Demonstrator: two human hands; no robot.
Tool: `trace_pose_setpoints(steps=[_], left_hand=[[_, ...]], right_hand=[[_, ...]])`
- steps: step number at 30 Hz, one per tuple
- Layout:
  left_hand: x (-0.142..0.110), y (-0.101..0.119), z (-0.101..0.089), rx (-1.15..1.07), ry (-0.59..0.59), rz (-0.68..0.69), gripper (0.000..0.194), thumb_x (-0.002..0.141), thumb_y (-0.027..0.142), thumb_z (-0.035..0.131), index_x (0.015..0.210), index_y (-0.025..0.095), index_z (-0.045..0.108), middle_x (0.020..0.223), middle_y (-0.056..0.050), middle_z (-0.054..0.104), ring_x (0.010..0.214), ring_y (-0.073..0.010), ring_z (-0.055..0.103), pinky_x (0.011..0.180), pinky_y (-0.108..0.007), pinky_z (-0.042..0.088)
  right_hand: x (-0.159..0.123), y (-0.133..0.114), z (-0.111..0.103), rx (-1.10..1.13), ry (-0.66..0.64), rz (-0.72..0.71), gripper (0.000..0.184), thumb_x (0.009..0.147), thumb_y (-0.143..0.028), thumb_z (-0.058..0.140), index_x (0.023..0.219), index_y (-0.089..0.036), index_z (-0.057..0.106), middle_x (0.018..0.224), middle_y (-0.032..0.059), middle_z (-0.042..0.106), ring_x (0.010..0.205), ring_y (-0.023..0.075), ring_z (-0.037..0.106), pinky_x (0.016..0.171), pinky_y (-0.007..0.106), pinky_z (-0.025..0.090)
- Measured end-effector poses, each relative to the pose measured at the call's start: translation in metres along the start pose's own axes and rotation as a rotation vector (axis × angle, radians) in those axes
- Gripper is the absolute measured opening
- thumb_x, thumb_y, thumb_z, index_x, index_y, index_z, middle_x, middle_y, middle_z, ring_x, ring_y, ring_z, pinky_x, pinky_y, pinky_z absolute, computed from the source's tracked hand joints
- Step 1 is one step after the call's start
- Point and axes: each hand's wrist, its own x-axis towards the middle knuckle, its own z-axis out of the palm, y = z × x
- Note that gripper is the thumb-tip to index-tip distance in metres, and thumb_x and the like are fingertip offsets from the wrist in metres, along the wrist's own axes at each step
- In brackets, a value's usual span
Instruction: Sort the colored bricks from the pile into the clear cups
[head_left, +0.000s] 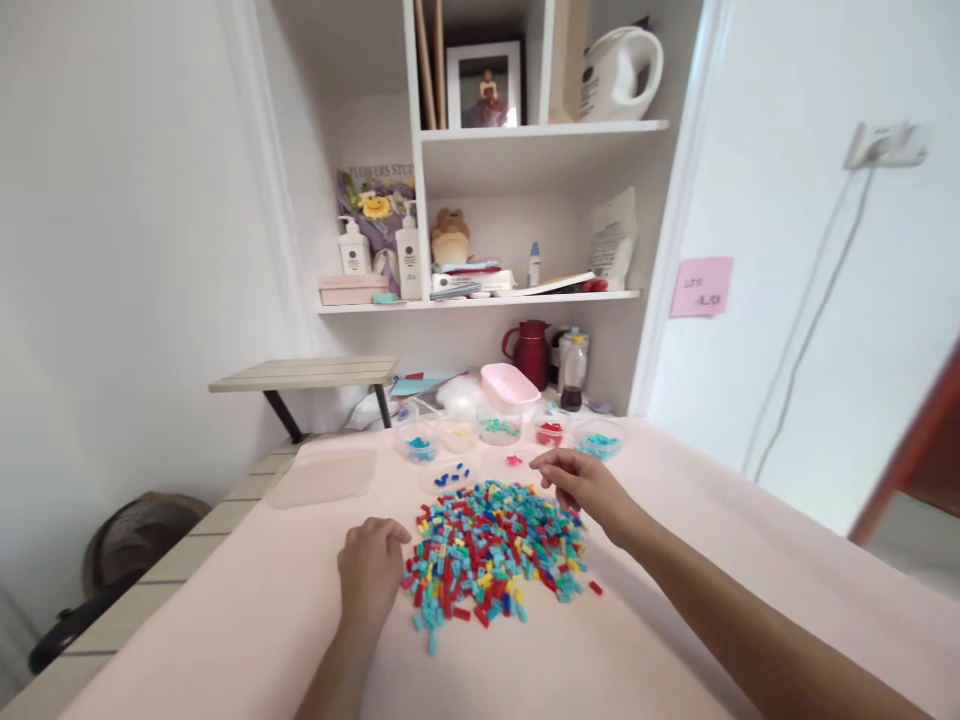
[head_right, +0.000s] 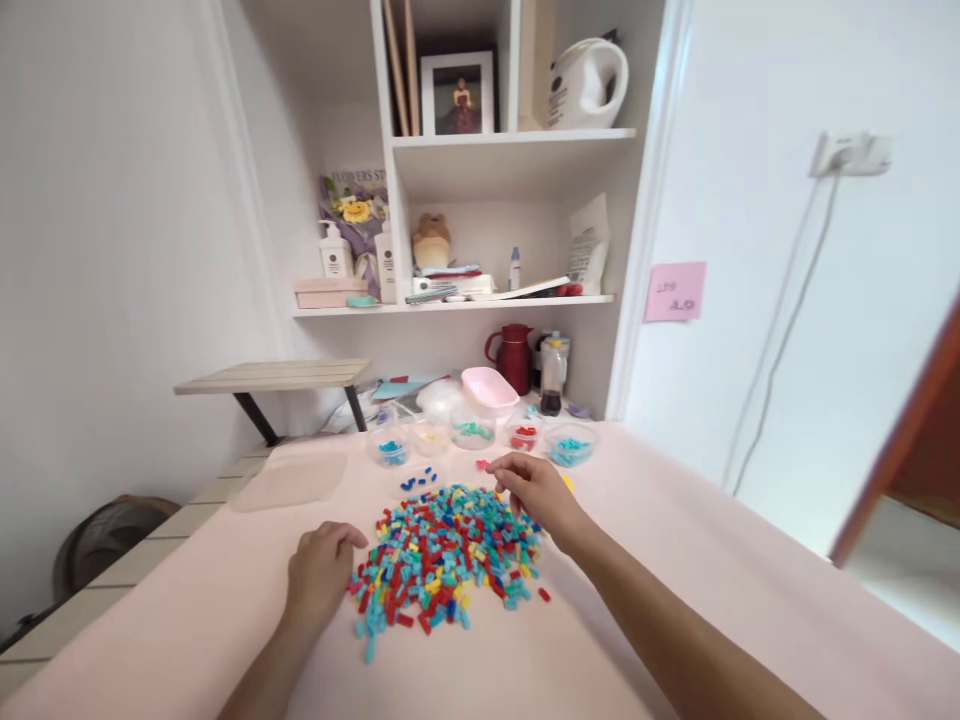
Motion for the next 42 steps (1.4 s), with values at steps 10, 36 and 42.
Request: trace_pose_setpoints(steps=[10,36,42], left_hand=[[0.008,-0.004,0.001,0.029,-0.025,-0.026,0.036,0.082,0.017,0.038,0.08,0.03,0.072,0.108,0.002,0.07,0.106,-0.0251,0.055,0.087,-0.037,0.041],[0.01,-0.002,-0.001,0.037,-0.061,-0.014,0.035,0.081,0.02,0.039,0.085,0.03,0.072,0.11,0.001,0.069,0.108,-0.0252,0.056,0.088,-0.037,0.042],[0.009,-0.002,0.0,0.055,-0.047,-0.006,0.034,0.081,0.019,0.04,0.084,0.03,0.072,0.109,0.001,0.07,0.106,-0.0252,0.057,0.083,-0.036,0.043]], right_hand=[[-0.09,0.036,-0.068,-0.306,-0.17,0.187,0.017,0.072,-0.029,0.066,0.084,-0.018,0.071,0.074,0.0018,0.065,0.065,0.0137,0.054,0.059,0.023,0.042],[-0.082,0.04,-0.037,-0.519,-0.075,-0.108,0.022,0.079,-0.014,0.056,0.085,-0.025,0.074,0.089,0.004,0.06,0.075,0.0155,0.059,0.07,0.027,0.046],[-0.084,0.043,-0.035,-0.625,0.026,-0.084,0.027,0.079,-0.01,0.047,0.088,-0.023,0.068,0.091,0.0033,0.064,0.07,0.0147,0.058,0.067,0.028,0.044]])
